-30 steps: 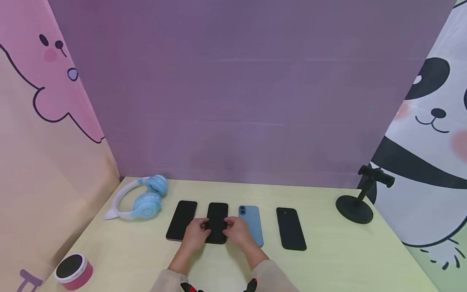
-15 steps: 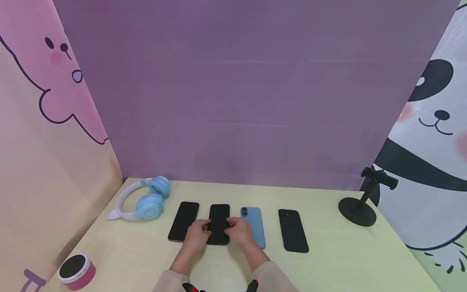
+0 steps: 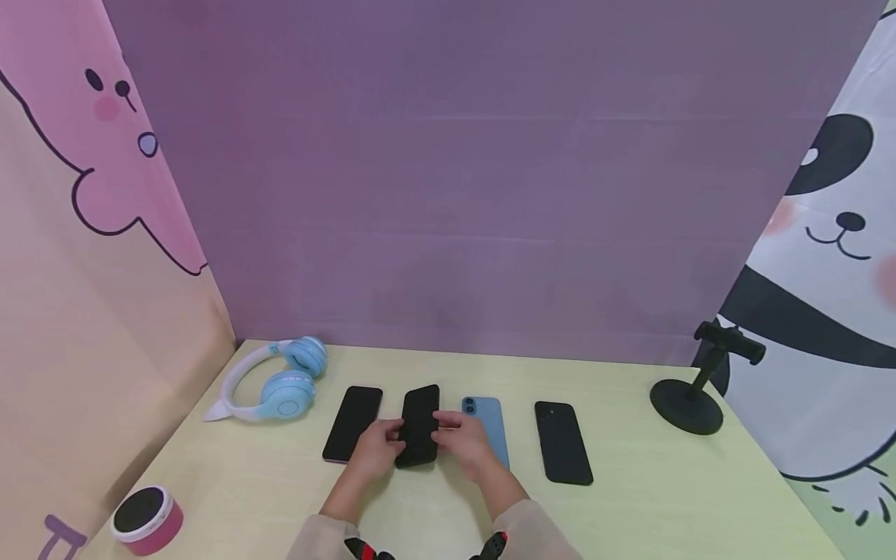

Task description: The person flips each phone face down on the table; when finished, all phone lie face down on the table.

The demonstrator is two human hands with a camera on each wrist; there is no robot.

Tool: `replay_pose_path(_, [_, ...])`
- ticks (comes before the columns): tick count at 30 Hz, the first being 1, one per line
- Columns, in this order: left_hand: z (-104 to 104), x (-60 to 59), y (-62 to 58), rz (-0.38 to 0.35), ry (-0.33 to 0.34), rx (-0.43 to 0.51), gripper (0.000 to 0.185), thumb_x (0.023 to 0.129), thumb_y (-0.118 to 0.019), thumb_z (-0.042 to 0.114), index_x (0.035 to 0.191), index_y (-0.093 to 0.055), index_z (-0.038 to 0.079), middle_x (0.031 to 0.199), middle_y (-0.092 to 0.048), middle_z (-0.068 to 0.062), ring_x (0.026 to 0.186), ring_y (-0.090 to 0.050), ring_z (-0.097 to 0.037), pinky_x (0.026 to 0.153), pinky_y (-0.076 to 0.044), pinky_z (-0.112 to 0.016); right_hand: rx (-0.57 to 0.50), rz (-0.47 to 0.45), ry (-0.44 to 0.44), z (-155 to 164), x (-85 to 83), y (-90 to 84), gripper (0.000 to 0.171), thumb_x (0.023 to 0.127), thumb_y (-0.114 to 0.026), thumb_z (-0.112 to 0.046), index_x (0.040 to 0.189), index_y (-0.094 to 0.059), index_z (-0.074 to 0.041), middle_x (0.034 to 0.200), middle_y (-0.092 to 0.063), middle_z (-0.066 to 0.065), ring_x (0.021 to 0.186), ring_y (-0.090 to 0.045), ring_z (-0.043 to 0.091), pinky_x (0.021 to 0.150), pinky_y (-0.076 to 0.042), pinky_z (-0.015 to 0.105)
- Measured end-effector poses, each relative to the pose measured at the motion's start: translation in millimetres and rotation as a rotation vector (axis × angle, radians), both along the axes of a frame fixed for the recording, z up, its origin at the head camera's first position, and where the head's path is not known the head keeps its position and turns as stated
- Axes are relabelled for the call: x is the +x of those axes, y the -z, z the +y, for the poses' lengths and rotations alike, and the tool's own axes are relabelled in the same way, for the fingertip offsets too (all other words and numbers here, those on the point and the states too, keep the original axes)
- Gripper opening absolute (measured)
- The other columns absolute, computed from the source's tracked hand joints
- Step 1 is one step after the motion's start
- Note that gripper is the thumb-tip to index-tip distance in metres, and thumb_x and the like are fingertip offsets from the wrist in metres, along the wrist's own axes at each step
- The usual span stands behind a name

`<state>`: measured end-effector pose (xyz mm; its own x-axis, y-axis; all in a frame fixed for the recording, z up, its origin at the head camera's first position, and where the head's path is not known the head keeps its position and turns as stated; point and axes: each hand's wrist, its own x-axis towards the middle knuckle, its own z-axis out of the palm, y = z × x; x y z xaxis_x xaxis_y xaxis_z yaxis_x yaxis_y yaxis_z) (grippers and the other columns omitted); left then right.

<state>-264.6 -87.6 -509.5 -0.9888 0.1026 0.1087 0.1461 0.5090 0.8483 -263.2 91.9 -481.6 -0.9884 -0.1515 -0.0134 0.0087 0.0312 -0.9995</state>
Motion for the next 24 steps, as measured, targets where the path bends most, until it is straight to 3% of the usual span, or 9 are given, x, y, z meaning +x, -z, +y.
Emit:
replay_pose_path(11, [-0.3,1.5,0.6,0.089,0.02,-0.02,0.033,0.088,-0.066,-0.002,0.119,-0.061,-0.011,0.102,-0.058,-0.017,0.094,-0.055,-0.031,0.085,-0.047,-0.048,-0.106,-0.023,-0.048,-1.9,-2.2,-3.7,0.045,0.089,-0.061,0.01,0.131,-0.048,0.018,0.122,-0.05,0.033,0.099,-0.063,0.033,0.085,-0.053,0.04])
replay_pose_path(16, [2.2,3.3,-1.4,0.137,0.048,0.012,0.032,0.09,-0.065,0.001,0.12,-0.062,-0.01,0.111,-0.058,-0.023,0.1,-0.057,-0.036,0.087,-0.047,-0.051,-0.153,-0.017,-0.068,-2.8,-4.4,-1.7,0.045,0.091,-0.058,0.009,0.134,-0.045,0.017,0.128,-0.047,0.033,0.103,-0.062,0.034,0.087,-0.053,0.038])
replay_pose_path(19, [3.4,3.7,-5.3,0.105,0.064,0.069,0.034,0.094,-0.062,0.006,0.125,-0.06,-0.006,0.12,-0.055,-0.025,0.106,-0.058,-0.038,0.089,-0.048,-0.05,-0.203,-0.012,-0.09,-4.6,-6.1,-0.3,0.045,0.093,-0.055,0.011,0.135,-0.043,0.017,0.13,-0.046,0.034,0.104,-0.063,0.031,0.087,-0.052,0.037])
replay_pose_path(24, [5.1,2.4,-10.9,-0.012,0.095,0.22,0.038,0.1,-0.054,0.01,0.136,-0.054,0.001,0.127,-0.054,-0.022,0.112,-0.057,-0.036,0.088,-0.05,-0.045,-0.25,-0.014,-0.096,-9.8,-6.7,0.7,0.045,0.093,-0.053,0.012,0.136,-0.042,0.016,0.128,-0.05,0.029,0.102,-0.062,0.025,0.088,-0.052,0.035])
